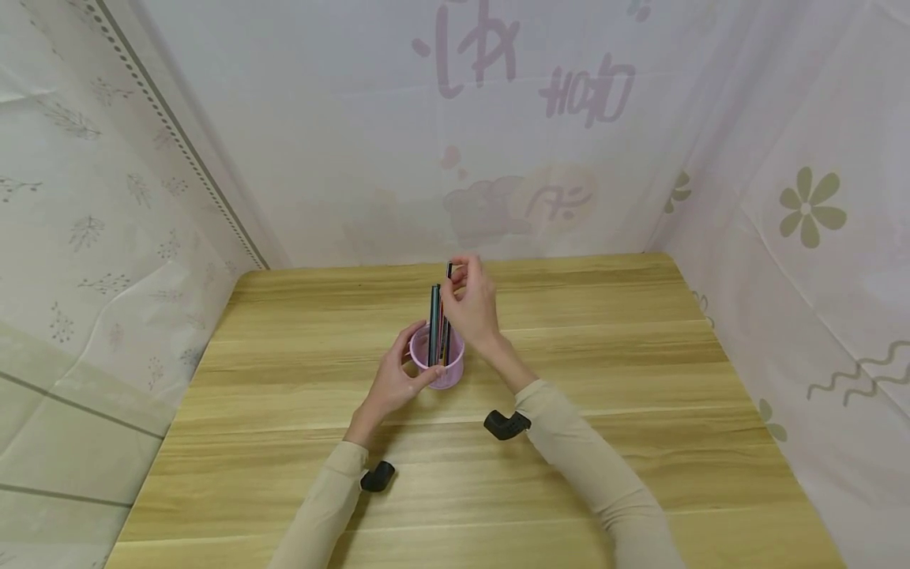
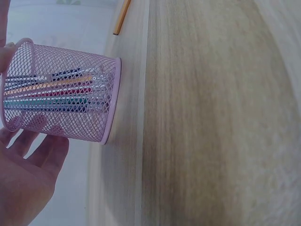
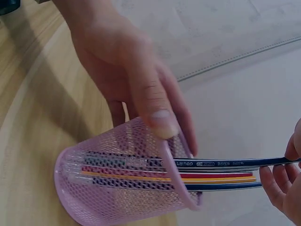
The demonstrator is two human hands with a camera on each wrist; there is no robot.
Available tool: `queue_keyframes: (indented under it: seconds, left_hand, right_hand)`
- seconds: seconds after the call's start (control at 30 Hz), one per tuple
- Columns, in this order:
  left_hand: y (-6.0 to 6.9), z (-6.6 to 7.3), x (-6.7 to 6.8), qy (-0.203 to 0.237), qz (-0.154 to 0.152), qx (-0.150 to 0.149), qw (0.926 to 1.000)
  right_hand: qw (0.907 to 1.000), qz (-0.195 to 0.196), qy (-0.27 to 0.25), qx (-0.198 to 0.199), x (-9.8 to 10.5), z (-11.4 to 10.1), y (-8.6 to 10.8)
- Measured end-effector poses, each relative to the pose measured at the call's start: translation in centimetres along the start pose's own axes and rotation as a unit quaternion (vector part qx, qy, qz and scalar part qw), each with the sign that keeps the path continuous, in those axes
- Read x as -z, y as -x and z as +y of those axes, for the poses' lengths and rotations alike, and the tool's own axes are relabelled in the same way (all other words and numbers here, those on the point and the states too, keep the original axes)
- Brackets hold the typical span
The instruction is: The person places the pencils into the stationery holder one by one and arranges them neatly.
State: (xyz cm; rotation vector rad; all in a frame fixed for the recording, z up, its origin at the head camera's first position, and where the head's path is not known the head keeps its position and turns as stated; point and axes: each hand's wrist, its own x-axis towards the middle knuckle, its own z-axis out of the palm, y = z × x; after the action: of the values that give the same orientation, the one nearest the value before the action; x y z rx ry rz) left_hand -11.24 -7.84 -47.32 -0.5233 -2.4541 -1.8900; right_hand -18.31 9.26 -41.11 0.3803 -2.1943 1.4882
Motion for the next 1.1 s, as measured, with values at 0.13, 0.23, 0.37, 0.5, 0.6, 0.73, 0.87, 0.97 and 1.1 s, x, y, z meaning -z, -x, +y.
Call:
queue_keyframes:
  seconds: [0.13, 0.23, 0.37, 0.5, 0.6, 0.73, 0.87, 0.97, 1.1]
  left_hand:
    - [0.1, -0.1, -0.1, 0.001, -0.001, 0.000, 1.0000]
    - [0.0, -0.2, -0.1, 0.002, -0.002, 0.000, 1.0000]
    - [-0.2, -1.4, -0.4, -0.001, -0.001, 0.001, 1.0000]
    - [-0.6, -3.9, -0.6, -0.011, 0.001, 0.000, 0.9999]
    - [-0.7, -4.5, -0.6, -0.017, 0.004, -0.002, 0.9998]
    - [-0.7, -4.5, -0.6, -0.029, 0.006, -0.003, 0.9996]
    - [-0.8, -4.5, -0.5, -0.036, 0.006, -0.005, 0.9993]
    - [-0.7, -4.5, -0.5, -0.031, 0.008, -0.005, 0.9995]
    - [-0.7, -4.6, -0.5, -0.022, 0.011, -0.007, 0.9997]
  right_hand:
    - [0.9999, -0.010, 0.002, -0.009, -0.4, 0.4, 0.7]
    - [0.9997, -0.019, 0.007, -0.015, -0.7, 0.8, 1.2]
    - [0.9993, -0.028, 0.013, -0.021, -1.1, 1.4, 1.7]
    - [0.9992, -0.032, 0.010, -0.024, -1.5, 1.8, 2.1]
    - [0.9990, -0.038, 0.006, -0.025, -1.6, 1.9, 2.3]
    - [0.9983, -0.048, 0.012, -0.031, -1.7, 2.1, 2.5]
    - [0.9977, -0.048, 0.023, -0.042, -1.4, 2.2, 2.6]
    - [0.9975, -0.048, 0.023, -0.047, -1.1, 2.3, 2.6]
    - [0.9975, -0.046, 0.023, -0.049, -0.4, 2.6, 2.6]
